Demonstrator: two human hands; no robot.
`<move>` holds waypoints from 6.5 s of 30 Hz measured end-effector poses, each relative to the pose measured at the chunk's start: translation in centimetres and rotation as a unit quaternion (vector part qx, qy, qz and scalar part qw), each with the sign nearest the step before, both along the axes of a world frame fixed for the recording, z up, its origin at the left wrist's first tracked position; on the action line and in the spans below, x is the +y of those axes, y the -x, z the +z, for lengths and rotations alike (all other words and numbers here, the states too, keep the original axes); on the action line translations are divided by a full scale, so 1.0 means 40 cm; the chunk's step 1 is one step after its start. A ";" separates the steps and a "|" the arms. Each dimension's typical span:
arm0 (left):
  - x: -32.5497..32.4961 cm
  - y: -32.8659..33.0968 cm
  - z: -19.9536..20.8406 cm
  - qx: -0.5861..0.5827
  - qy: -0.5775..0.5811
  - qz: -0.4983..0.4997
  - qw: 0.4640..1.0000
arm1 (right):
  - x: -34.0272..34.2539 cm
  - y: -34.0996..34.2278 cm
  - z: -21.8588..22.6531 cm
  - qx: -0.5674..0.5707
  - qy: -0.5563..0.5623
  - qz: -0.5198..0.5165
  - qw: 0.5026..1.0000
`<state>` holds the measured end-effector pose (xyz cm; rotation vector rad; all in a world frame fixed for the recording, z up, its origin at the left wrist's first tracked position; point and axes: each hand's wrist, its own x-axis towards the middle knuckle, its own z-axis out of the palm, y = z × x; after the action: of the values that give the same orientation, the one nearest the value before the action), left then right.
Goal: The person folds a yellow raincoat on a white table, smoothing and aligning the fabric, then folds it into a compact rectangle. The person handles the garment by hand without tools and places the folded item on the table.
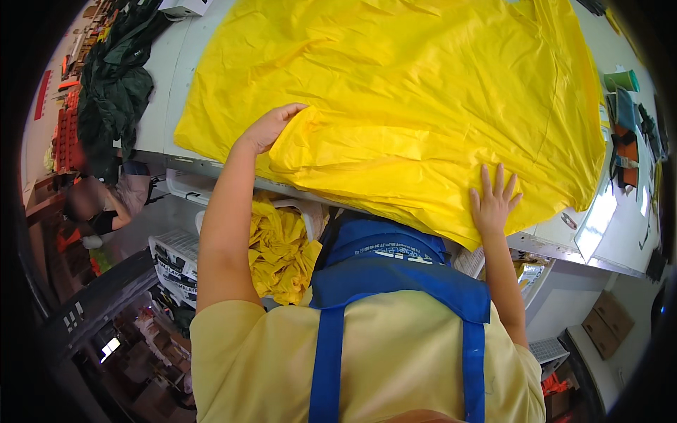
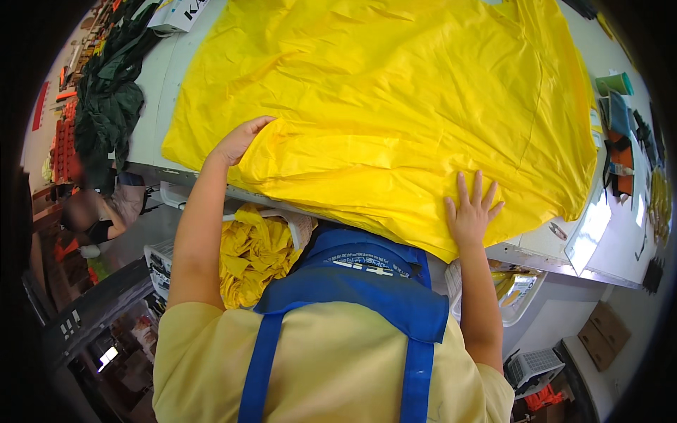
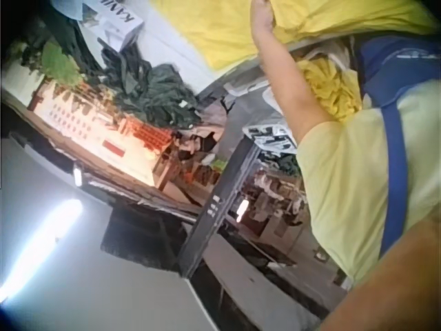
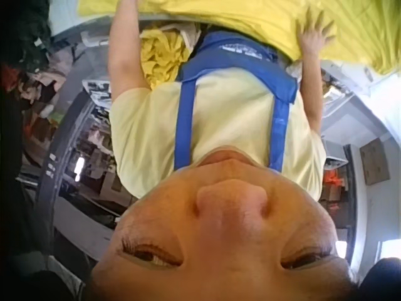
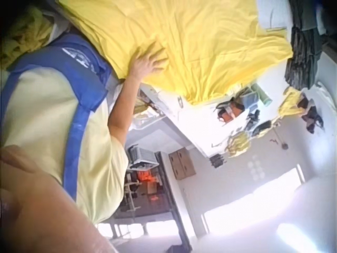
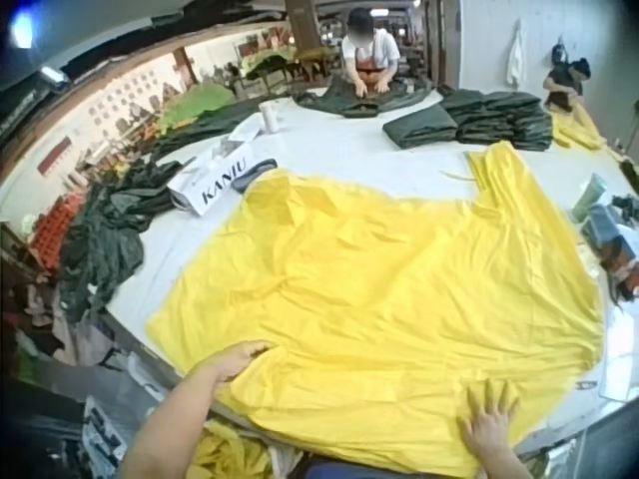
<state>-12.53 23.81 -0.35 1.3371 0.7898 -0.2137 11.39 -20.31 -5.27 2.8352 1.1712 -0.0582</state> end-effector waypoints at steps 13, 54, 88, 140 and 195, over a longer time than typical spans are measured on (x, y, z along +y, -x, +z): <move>-0.085 0.121 -0.011 -0.017 -0.299 0.112 0.948 | -0.100 0.095 0.121 0.172 -0.069 0.165 0.969; 0.121 0.017 -0.141 0.237 -0.584 -0.100 0.770 | 0.190 -0.396 -0.057 -0.075 -0.082 -0.049 0.993; 0.661 0.310 0.476 -0.324 -0.165 0.381 0.850 | 0.167 -0.358 -0.039 -0.038 -0.069 -0.037 0.996; -0.247 -0.198 0.028 -0.108 -0.543 -0.424 0.717 | -0.012 -0.347 0.064 -0.089 -0.181 -0.184 0.962; -0.068 -0.155 -0.127 -0.047 -0.591 -0.273 0.757 | 0.153 -0.384 -0.042 -0.035 -0.171 -0.081 0.981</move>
<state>-6.35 21.10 -5.42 2.7734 0.3652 -0.0798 26.76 -14.20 -6.94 3.1937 1.0193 0.2565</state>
